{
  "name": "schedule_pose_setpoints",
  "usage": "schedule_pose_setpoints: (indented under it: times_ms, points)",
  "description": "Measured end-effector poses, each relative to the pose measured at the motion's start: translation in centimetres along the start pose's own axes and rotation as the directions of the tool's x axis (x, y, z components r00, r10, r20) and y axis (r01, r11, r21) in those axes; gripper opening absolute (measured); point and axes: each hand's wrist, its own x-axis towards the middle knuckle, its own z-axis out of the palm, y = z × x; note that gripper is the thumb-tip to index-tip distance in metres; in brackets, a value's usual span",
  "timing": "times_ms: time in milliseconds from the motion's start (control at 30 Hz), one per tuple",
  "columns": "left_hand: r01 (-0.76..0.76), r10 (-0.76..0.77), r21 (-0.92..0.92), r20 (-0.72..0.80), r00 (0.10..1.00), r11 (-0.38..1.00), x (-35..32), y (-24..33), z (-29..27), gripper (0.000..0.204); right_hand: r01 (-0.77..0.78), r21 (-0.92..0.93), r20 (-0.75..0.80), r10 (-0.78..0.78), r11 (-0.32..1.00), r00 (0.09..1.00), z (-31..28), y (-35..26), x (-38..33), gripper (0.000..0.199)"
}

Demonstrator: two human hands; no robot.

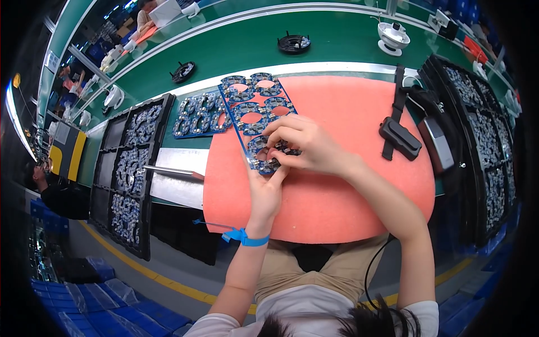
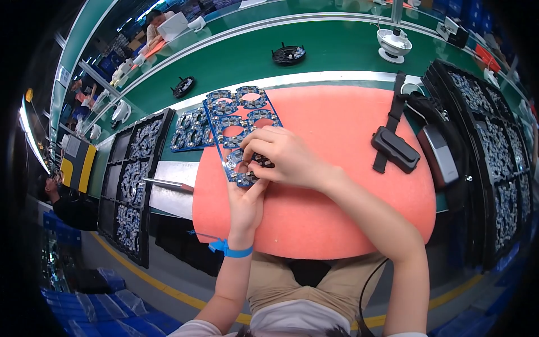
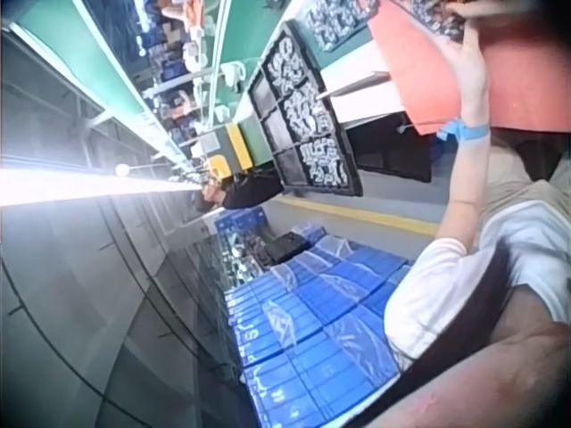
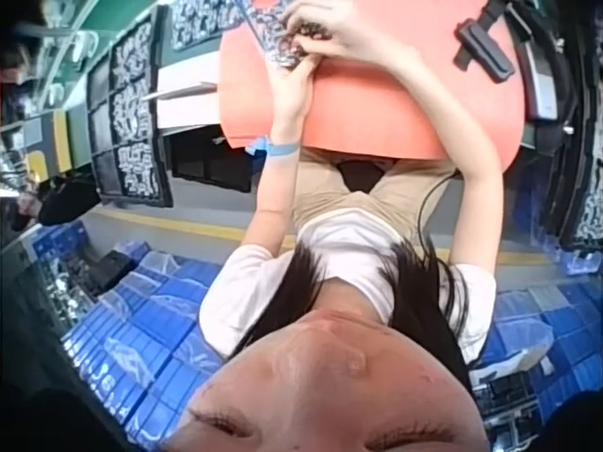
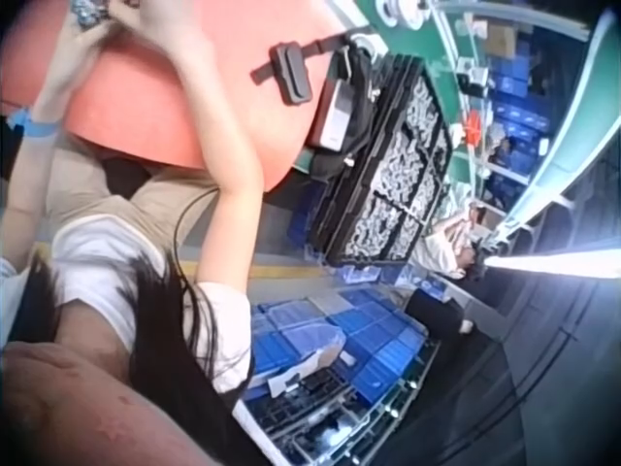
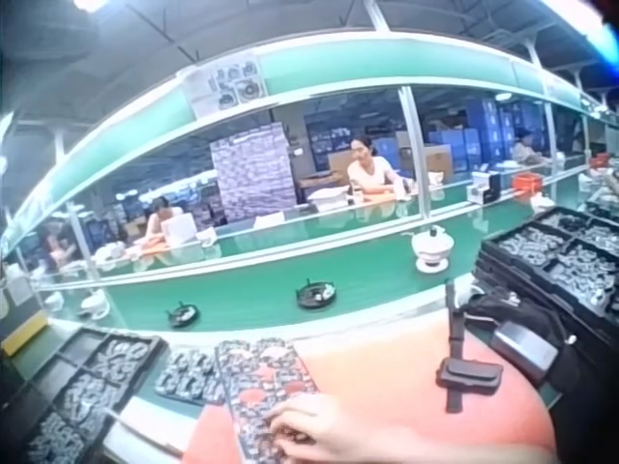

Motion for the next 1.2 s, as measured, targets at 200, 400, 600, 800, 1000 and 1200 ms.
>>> schedule_pose_setpoints:
  times_ms: [200,400,600,800,1000,1200]
  points:
    - [-0.027,0.028,-0.048,0.010,1.000,0.998,-0.1,0.2,0.2,0.070,0.186,-0.135,0.127,-0.169,0.973,0.977,-0.6,0.2,-0.6,0.013]
    - [0.054,-0.054,-0.073,0.003,0.999,0.996,0.1,0.3,-0.2,0.081,0.098,-0.144,0.131,-0.079,0.985,0.988,0.0,-0.5,-0.5,0.013]
    - [-0.010,0.011,-0.061,0.014,1.000,0.998,0.0,0.4,0.4,0.081,-0.062,0.015,0.046,0.061,0.998,0.997,-0.3,0.1,-0.4,0.014]
    - [0.007,-0.007,-0.056,-0.002,1.000,0.998,-0.1,0.5,0.4,0.087,0.181,-0.180,0.126,-0.160,0.967,0.979,-1.0,1.1,-0.7,0.013]
    - [0.018,-0.018,-0.074,0.001,1.000,0.997,-0.1,0.7,0.6,0.088,0.080,-0.172,0.128,-0.058,0.982,0.990,-0.6,0.7,-0.8,0.011]
    - [0.000,0.000,-0.075,0.001,1.000,0.997,0.0,0.6,0.4,0.087,-0.221,0.059,0.189,0.207,0.973,0.960,-1.5,0.1,-0.4,0.010]
